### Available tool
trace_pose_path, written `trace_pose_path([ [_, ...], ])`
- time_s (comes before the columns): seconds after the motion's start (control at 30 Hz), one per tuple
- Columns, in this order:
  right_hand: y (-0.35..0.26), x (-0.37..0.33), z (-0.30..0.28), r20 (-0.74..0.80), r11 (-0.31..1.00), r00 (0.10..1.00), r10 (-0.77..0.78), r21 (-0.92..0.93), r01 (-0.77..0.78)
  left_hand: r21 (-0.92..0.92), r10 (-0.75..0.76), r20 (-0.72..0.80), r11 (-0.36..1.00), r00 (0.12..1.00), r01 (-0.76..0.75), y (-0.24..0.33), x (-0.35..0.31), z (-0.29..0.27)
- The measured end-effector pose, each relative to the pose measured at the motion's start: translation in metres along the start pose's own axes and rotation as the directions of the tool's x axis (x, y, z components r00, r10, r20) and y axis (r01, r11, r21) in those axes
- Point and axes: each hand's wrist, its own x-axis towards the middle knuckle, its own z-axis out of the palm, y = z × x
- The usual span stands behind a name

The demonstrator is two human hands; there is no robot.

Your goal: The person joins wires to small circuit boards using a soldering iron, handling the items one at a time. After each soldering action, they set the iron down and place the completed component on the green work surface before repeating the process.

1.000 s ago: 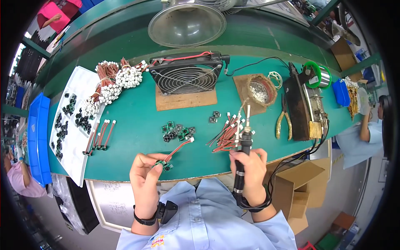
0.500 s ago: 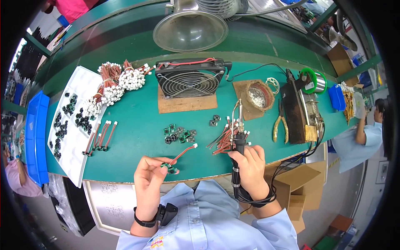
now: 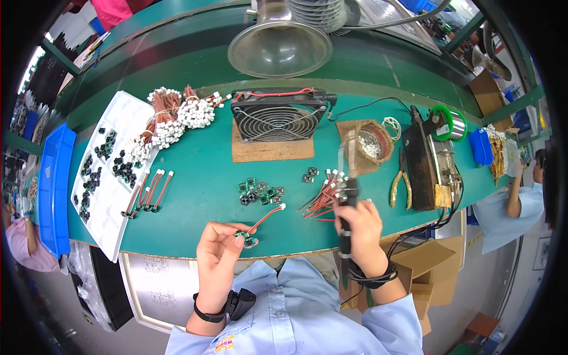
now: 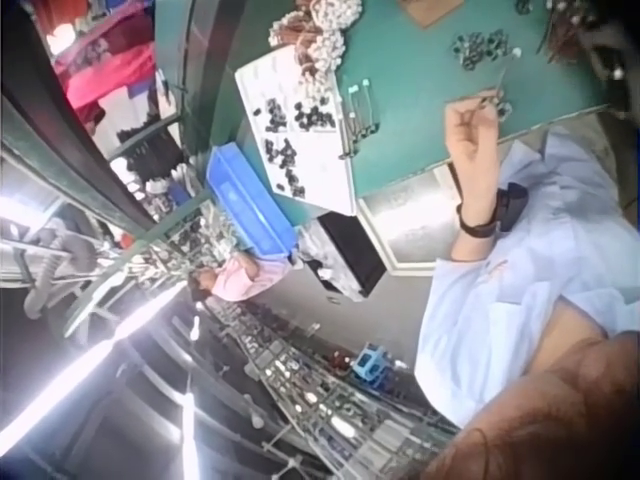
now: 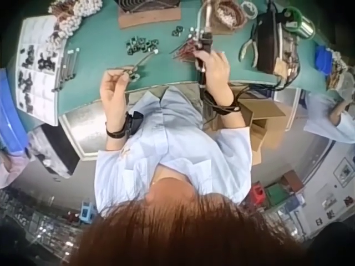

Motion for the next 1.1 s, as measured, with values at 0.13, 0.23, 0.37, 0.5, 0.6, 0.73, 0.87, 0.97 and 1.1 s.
trace_pose_path([
  [0.13, 0.0, 0.015, 0.014, -0.497, 0.95, 0.849, 0.18, 0.311, -0.019, -0.023, -0.026, -0.01, 0.999, 1.0, 0.026, -0.001, -0.001, 0.005],
  [0.23, -0.008, 0.024, 0.004, -0.61, 0.914, 0.727, 0.316, 0.4, -0.061, -0.051, -0.037, -0.009, 0.998, 0.999, 0.037, -0.001, 0.002, 0.011],
  [0.37, -0.036, 0.016, -0.006, -0.493, 0.843, 0.768, 0.408, 0.527, -0.11, -0.027, -0.037, 0.071, 0.999, 0.997, 0.039, 0.005, 0.002, 0.011],
  [0.5, -0.08, 0.007, -0.009, -0.322, 0.74, 0.866, 0.382, 0.668, -0.078, -0.028, -0.057, 0.16, 0.998, 0.985, 0.062, 0.006, 0.001, 0.019],
  [0.6, -0.084, 0.011, -0.011, -0.205, 0.737, 0.941, 0.267, 0.673, -0.063, -0.025, -0.068, 0.205, 0.997, 0.976, 0.075, 0.012, -0.002, 0.028],
  [0.73, -0.085, 0.011, -0.014, -0.142, 0.641, 0.942, 0.303, 0.762, -0.091, -0.062, -0.064, 0.236, 0.995, 0.97, 0.081, 0.016, -0.003, 0.031],
  [0.87, -0.085, 0.015, -0.017, -0.047, 0.493, 0.957, 0.287, 0.864, -0.105, -0.211, -0.136, 0.238, 0.959, 0.962, 0.188, 0.016, -0.004, 0.031],
  [0.97, -0.088, 0.016, -0.014, 0.0, 0.495, 0.967, 0.255, 0.859, -0.13, -0.393, -0.218, 0.375, 0.843, 0.901, 0.367, 0.009, -0.003, 0.019],
  [1.1, -0.096, 0.019, -0.012, -0.027, 0.526, 0.98, 0.199, 0.846, -0.084, -0.518, -0.232, 0.502, 0.691, 0.833, 0.504, 0.007, -0.004, 0.015],
])
